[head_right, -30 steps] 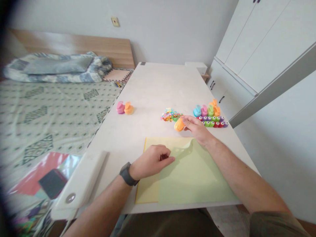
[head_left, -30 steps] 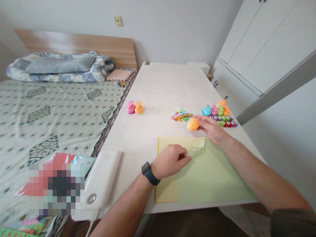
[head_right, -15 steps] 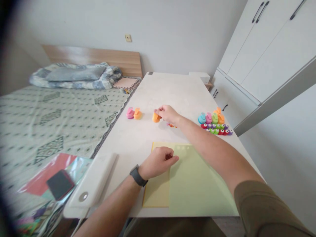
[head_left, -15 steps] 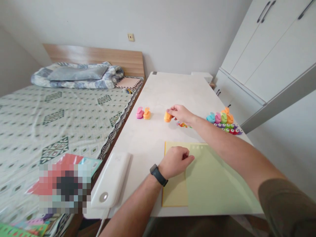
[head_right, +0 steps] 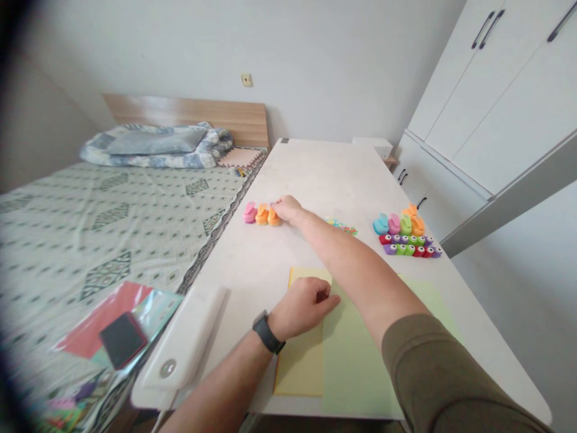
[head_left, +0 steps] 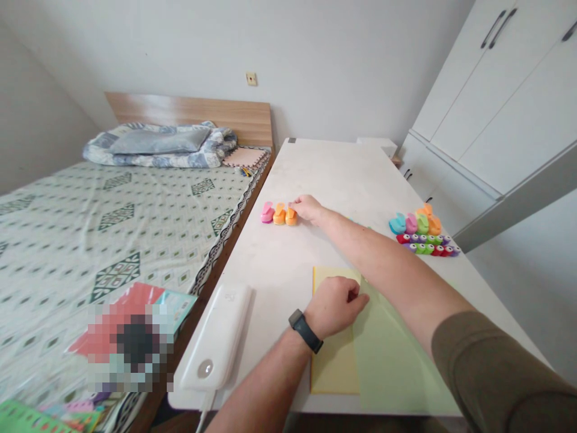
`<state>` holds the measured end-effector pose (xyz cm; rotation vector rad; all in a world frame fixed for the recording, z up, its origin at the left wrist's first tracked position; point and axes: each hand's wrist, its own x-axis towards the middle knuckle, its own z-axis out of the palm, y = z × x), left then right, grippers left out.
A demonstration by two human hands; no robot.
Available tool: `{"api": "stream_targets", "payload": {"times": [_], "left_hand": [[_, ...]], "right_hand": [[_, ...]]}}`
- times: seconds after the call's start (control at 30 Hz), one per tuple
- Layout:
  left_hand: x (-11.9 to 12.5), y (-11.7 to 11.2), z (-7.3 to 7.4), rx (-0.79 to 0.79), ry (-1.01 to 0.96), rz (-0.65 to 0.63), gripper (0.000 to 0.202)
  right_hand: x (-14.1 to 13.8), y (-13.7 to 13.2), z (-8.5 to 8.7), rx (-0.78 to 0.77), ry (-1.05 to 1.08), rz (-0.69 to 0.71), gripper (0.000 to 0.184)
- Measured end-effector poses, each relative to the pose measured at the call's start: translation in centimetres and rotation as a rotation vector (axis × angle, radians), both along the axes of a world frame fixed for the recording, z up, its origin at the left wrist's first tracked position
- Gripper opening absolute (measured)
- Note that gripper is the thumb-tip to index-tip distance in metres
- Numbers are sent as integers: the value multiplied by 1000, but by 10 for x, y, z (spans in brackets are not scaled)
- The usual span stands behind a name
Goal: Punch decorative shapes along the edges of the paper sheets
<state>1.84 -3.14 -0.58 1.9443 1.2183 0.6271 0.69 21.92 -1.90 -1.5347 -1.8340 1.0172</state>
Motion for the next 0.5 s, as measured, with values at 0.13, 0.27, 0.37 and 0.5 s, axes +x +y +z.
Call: {"api": "stream_targets", "payload": {"times": [0.13,0.27,0.37,0.5], "left_hand": [[0,-1,0,-2,-9,-1,34],[0,0,0,-10,-4,2,34],[0,0,0,-14,9,15,35],[0,1,2,-24,27,20,35]], "right_hand": [[4,0,2,45,-76,-12,28],[27,-3,12,113,-114,-18,31],[64,-3,26,186,-133,-27,29],[146,5,46,340,-232,-55,33]]}}
